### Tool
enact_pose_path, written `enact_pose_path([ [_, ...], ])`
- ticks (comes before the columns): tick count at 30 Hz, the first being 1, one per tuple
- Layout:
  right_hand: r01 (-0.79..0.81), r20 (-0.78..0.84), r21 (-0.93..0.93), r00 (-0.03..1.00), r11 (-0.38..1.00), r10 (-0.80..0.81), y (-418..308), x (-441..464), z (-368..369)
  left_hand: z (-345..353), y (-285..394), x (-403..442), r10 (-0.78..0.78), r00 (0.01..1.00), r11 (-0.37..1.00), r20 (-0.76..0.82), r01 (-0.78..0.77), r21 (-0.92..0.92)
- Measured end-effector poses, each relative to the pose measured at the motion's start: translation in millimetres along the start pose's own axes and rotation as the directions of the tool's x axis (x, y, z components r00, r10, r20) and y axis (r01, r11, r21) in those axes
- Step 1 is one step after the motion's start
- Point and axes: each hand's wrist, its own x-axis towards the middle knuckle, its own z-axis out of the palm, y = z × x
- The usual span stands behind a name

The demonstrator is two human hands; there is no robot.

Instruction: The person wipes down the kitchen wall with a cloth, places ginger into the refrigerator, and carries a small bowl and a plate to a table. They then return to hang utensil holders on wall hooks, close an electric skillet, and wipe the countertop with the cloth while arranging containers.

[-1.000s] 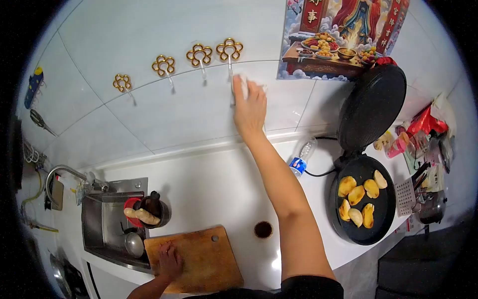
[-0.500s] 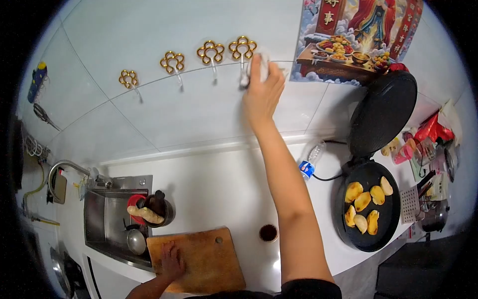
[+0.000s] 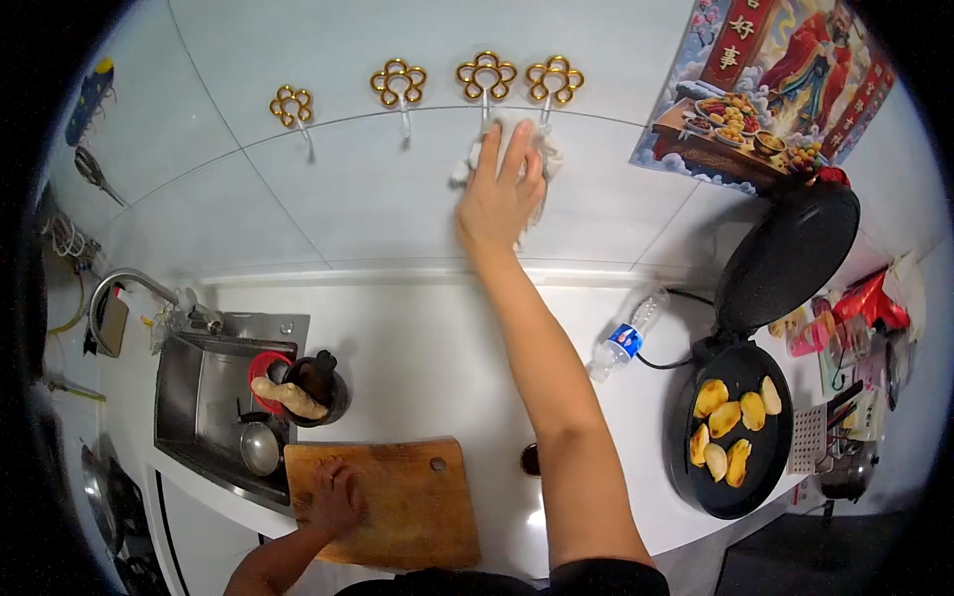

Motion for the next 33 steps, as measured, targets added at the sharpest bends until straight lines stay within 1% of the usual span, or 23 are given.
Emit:
enact_pose_path([
  [1, -0.041, -0.045, 0.012, 0.998, 0.999, 0.041, -8.0, 4.9, 2.0, 0.7, 0.4, -0.1, -0.010, 1.000, 1.000, -0.003, 0.010, -0.004],
  [4, -0.071, -0.050, 0.055, 0.996, 0.996, 0.074, -10.6, 5.6, 5.0, -2.5, -1.6, 2.9, -0.024, 1.000, 1.000, -0.010, 0.024, -0.007],
  [7, -0.158, -0.062, 0.080, 0.985, 0.984, 0.163, -17.7, 11.7, 4.6, -3.3, -1.2, 5.4, -0.031, 0.999, 0.999, -0.016, 0.030, -0.019],
  [10, -0.223, -0.162, 0.000, 0.962, 0.975, 0.220, -27.8, 13.5, 23.7, -1.3, -1.5, 5.8, -0.038, 0.999, 0.999, -0.014, 0.038, -0.016],
  [13, -0.235, -0.124, 0.042, 0.963, 0.971, 0.239, -32.5, -19.5, 45.7, -3.3, -1.7, 5.7, -0.039, 0.999, 0.999, -0.016, 0.039, -0.017],
  [14, -0.154, -0.007, 0.011, 0.988, 0.988, 0.154, -29.6, -47.9, 53.7, -2.2, 0.6, 6.3, -0.034, 0.999, 0.999, -0.020, 0.034, -0.024],
  [15, -0.071, 0.114, -0.014, 0.991, 0.997, 0.072, -25.0, -87.4, 61.2, -0.9, 2.1, 5.2, -0.039, 0.999, 0.999, -0.022, 0.038, -0.030],
  [16, 0.011, 0.229, -0.027, 0.973, 1.000, -0.005, -22.9, -105.9, 64.9, -0.2, 0.5, 4.9, -0.041, 0.999, 0.999, -0.027, 0.040, -0.029],
  [19, 0.124, 0.157, -0.018, 0.980, 0.992, -0.120, -19.6, -98.7, 61.3, -5.0, 0.8, 5.2, -0.050, 0.999, 0.998, -0.017, 0.050, -0.037],
  [21, 0.114, 0.042, 0.025, 0.992, 0.993, -0.115, -32.2, -53.8, 51.6, -4.3, 1.6, 6.8, -0.054, 0.998, 0.998, -0.011, 0.054, -0.042],
  [23, -0.038, -0.110, 0.071, 0.993, 0.997, 0.046, -57.6, -5.4, 41.4, -1.7, 1.7, 6.1, -0.053, 0.999, 0.998, -0.012, 0.053, -0.035],
  [26, -0.168, -0.165, 0.062, 0.970, 0.984, 0.176, -78.4, 3.5, 53.6, 2.0, -0.9, 7.5, -0.056, 0.998, 0.998, 0.003, 0.056, -0.021],
  [29, -0.026, -0.026, 0.008, 0.999, 1.000, 0.026, -75.7, -21.0, 60.7, 4.6, -2.0, 3.3, -0.066, 0.997, 0.996, 0.039, 0.068, -0.052],
  [30, 0.096, -0.001, 0.020, 0.995, 0.995, -0.096, -68.6, -39.8, 67.9, 6.2, -2.2, 2.9, -0.056, 0.998, 0.997, 0.036, 0.058, -0.054],
  [31, 0.216, 0.025, 0.038, 0.976, 0.976, -0.217, -56.9, -64.4, 75.8, 6.8, -3.0, 1.5, -0.048, 0.998, 0.997, 0.032, 0.049, -0.056],
  [32, 0.346, 0.101, 0.083, 0.930, 0.935, -0.353, -40.4, -88.9, 75.5, 5.5, -3.6, 0.1, -0.040, 0.999, 0.998, 0.029, 0.041, -0.054],
  [33, 0.465, 0.165, 0.142, 0.859, 0.874, -0.484, -23.1, -107.9, 78.4, 5.3, -3.9, -0.2, -0.029, 0.999, 0.999, 0.030, 0.030, -0.044],
])
